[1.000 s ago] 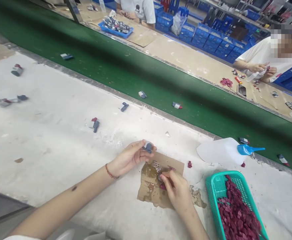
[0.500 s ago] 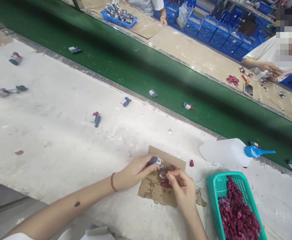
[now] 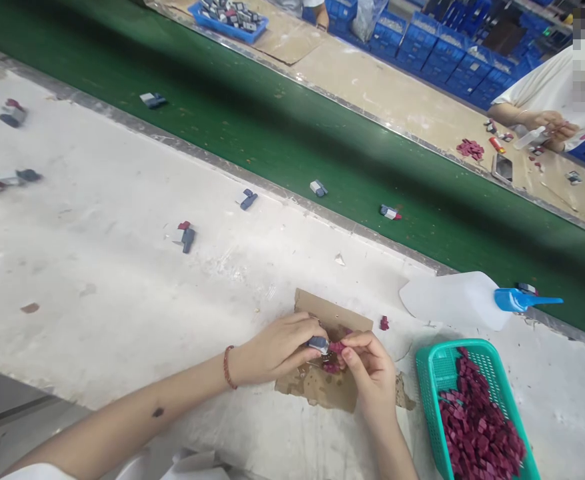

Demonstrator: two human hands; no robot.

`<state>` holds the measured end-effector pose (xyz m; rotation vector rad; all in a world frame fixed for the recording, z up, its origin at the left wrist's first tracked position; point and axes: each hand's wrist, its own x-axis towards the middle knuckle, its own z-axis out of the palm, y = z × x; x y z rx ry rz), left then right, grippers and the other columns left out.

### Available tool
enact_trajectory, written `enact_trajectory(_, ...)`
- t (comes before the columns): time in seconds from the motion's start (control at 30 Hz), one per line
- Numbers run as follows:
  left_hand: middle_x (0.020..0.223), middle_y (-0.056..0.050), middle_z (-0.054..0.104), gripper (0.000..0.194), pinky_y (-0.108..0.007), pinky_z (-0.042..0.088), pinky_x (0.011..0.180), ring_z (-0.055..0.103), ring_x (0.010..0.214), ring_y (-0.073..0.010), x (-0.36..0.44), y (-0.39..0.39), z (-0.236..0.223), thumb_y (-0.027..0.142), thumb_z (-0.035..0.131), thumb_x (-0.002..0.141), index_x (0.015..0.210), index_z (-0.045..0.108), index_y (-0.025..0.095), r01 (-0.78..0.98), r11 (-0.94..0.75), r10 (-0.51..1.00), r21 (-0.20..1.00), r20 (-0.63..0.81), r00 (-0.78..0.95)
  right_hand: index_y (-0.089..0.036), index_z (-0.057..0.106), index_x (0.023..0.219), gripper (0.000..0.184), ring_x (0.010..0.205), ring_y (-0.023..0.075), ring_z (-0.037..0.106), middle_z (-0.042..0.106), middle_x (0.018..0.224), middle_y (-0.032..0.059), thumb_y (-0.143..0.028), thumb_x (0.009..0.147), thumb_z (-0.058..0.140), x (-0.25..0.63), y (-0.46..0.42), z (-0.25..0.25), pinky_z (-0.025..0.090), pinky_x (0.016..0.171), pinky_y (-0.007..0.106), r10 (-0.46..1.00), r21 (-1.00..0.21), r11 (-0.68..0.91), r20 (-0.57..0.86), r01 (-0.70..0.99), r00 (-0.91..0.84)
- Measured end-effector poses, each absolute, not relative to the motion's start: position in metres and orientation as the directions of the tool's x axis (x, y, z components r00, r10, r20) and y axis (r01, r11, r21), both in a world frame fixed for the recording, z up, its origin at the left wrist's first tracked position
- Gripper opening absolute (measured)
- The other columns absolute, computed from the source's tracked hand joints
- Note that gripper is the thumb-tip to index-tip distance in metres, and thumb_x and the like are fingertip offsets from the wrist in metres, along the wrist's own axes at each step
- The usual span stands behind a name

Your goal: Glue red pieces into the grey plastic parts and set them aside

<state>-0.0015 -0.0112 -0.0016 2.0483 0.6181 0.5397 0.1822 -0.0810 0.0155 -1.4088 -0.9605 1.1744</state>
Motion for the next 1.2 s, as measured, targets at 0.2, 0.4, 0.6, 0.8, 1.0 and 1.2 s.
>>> enact_trajectory(0.2, 0.084, -0.008, 0.062, 0.042, -0.031, 0.042, 0.069, 0.053, 0.079, -0.0209, -0.003, -0.010, -0.001, 0.046, 0.027, 0.102, 0.095, 0.057, 0.017, 0.240, -0.386, 0.617, 0.891, 0.056, 0.785, -0.022, 0.069, 0.086, 0.014, 0.073, 0.0158, 0.065, 0.069, 0.080, 0.0030, -0.035, 0.091, 0.064, 0.185, -0.083, 0.017, 0.053, 0.063, 0.025, 0.994, -0.993, -0.086, -0.080, 0.078, 0.077)
enact_trajectory(0.4, 0.080, -0.007, 0.063, 0.044, -0.030, 0.039, 0.069, 0.051, 0.076, -0.0203, -0.004, -0.008, -0.002, 0.044, 0.025, 0.103, 0.093, 0.058, 0.017, 0.183, -0.434, 0.578, 0.882, 0.118, 0.807, -0.022, 0.067, 0.089, 0.011, 0.078, 0.0174, 0.066, 0.069, 0.084, 0.0042, -0.025, 0.095, 0.057, 0.191, -0.083, 0.019, 0.053, 0.068, 0.028, 0.998, -0.962, 0.047, 0.035, 0.268, -0.049)
enact_trajectory(0.6, 0.076, -0.006, 0.061, 0.045, -0.030, 0.038, 0.067, 0.050, 0.073, -0.0193, -0.003, -0.008, -0.008, 0.045, 0.028, 0.103, 0.089, 0.059, 0.016, 0.171, -0.479, 0.548, 0.861, 0.141, 0.825, -0.023, 0.065, 0.094, 0.019, 0.082, 0.0191, 0.064, 0.069, 0.088, 0.0060, -0.013, 0.096, 0.048, 0.202, -0.077, 0.026, 0.054, 0.073, 0.033, 0.935, -0.854, 0.290, 0.156, 0.432, -0.319)
enact_trajectory(0.8, 0.072, -0.006, 0.058, 0.049, -0.030, 0.038, 0.065, 0.049, 0.070, -0.0197, -0.002, -0.008, -0.012, 0.047, 0.024, 0.103, 0.083, 0.057, 0.017, 0.172, -0.520, 0.523, 0.837, 0.152, 0.839, -0.024, 0.061, 0.101, 0.021, 0.085, 0.0182, 0.063, 0.067, 0.088, 0.0042, -0.008, 0.096, 0.048, 0.202, -0.078, 0.019, 0.054, 0.075, 0.031, 0.911, -0.837, 0.331, 0.164, 0.436, -0.377)
enact_trajectory(1.0, 0.070, -0.005, 0.059, 0.050, -0.030, 0.039, 0.063, 0.049, 0.068, -0.0190, -0.002, -0.010, -0.005, 0.044, 0.019, 0.104, 0.078, 0.054, 0.018, 0.186, -0.588, 0.506, 0.787, 0.179, 0.844, -0.023, 0.058, 0.098, 0.017, 0.082, 0.0165, 0.062, 0.068, 0.087, 0.0036, -0.012, 0.099, 0.046, 0.193, -0.082, 0.015, 0.054, 0.074, 0.029, 0.919, -0.827, 0.340, 0.192, 0.448, -0.344)
enact_trajectory(1.2, 0.078, -0.004, 0.065, 0.033, -0.028, 0.044, 0.064, 0.056, 0.071, -0.0178, -0.006, -0.007, 0.005, 0.039, 0.033, 0.103, 0.099, 0.060, 0.019, 0.237, -0.646, 0.583, 0.725, 0.270, 0.766, -0.023, 0.059, 0.105, 0.014, 0.085, 0.0184, 0.066, 0.071, 0.090, 0.0045, -0.017, 0.099, 0.047, 0.212, -0.092, 0.049, 0.054, 0.077, 0.030, 0.946, -0.682, 0.323, 0.218, 0.656, -0.239)
